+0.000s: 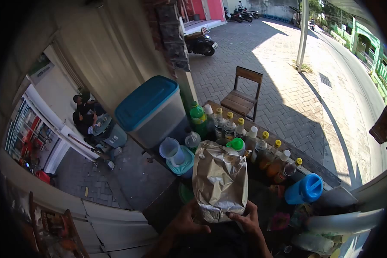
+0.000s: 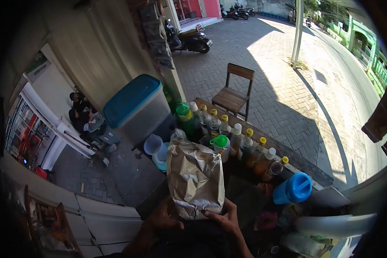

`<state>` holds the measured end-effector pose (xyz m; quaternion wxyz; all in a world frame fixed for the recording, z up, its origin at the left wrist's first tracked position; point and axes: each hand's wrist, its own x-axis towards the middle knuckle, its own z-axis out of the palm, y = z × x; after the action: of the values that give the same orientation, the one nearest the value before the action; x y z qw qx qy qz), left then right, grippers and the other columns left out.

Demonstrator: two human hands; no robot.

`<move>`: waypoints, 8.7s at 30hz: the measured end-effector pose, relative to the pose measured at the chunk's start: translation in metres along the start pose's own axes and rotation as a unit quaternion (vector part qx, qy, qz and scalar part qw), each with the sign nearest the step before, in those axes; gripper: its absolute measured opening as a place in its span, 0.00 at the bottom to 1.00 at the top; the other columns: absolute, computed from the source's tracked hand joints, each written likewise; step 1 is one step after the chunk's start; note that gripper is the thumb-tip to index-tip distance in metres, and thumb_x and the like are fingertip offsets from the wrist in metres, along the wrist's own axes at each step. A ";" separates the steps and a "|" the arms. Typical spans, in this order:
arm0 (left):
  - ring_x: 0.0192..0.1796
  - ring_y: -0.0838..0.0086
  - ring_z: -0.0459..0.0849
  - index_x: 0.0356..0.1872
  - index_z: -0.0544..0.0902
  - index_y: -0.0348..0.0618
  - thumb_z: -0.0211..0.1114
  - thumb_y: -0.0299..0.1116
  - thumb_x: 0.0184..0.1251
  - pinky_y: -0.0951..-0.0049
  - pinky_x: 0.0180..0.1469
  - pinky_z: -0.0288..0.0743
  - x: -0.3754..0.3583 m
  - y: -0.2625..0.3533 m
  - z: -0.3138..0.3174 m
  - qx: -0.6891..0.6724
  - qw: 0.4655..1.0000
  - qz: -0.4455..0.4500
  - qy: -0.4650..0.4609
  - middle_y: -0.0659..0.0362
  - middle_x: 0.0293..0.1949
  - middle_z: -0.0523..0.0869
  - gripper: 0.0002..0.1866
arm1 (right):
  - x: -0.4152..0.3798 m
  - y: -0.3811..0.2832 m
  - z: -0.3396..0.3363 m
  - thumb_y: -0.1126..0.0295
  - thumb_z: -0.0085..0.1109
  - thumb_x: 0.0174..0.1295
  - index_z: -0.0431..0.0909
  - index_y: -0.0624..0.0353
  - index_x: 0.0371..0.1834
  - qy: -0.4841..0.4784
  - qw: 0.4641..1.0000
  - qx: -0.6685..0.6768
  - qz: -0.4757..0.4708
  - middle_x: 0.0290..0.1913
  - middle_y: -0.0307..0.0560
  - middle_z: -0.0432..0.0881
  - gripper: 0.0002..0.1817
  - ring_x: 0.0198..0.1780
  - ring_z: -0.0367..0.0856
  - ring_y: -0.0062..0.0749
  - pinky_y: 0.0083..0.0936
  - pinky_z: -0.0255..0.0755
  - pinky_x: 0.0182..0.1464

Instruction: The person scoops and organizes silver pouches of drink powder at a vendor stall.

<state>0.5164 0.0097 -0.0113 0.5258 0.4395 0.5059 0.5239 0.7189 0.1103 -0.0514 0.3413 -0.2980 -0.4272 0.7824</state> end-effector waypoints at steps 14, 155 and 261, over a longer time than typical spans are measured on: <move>0.53 0.68 0.82 0.59 0.71 0.35 0.80 0.37 0.47 0.67 0.57 0.76 -0.174 -0.023 -0.037 0.094 0.746 0.101 0.651 0.52 0.48 0.84 0.38 | 0.059 0.044 0.249 0.69 0.71 0.48 0.74 0.71 0.53 -0.476 0.857 -0.173 0.097 0.43 0.47 0.83 0.29 0.46 0.79 0.29 0.27 0.71 0.52; 0.50 0.66 0.77 0.44 0.83 0.44 0.71 0.28 0.56 0.61 0.52 0.67 0.007 0.032 0.007 0.506 0.805 0.309 0.001 0.55 0.45 0.78 0.14 | -0.067 0.098 -0.011 0.67 0.76 0.39 0.81 0.60 0.46 0.273 0.879 -0.364 -0.142 0.44 0.47 0.86 0.26 0.46 0.85 0.39 0.29 0.77 0.50; 0.30 0.85 0.73 0.30 0.78 0.35 0.63 0.28 0.68 0.80 0.34 0.68 0.105 -0.134 -0.046 0.134 0.985 0.029 0.107 0.64 0.26 0.80 0.08 | -0.026 0.108 -0.028 0.76 0.64 0.54 0.71 0.64 0.49 0.484 0.731 -0.457 -0.150 0.44 0.63 0.76 0.18 0.46 0.77 0.58 0.43 0.72 0.46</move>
<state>0.4790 0.1027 -0.1569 0.3896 0.4619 0.6116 0.5107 0.7248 0.0596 -0.1539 0.4372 -0.6887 -0.5492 0.1813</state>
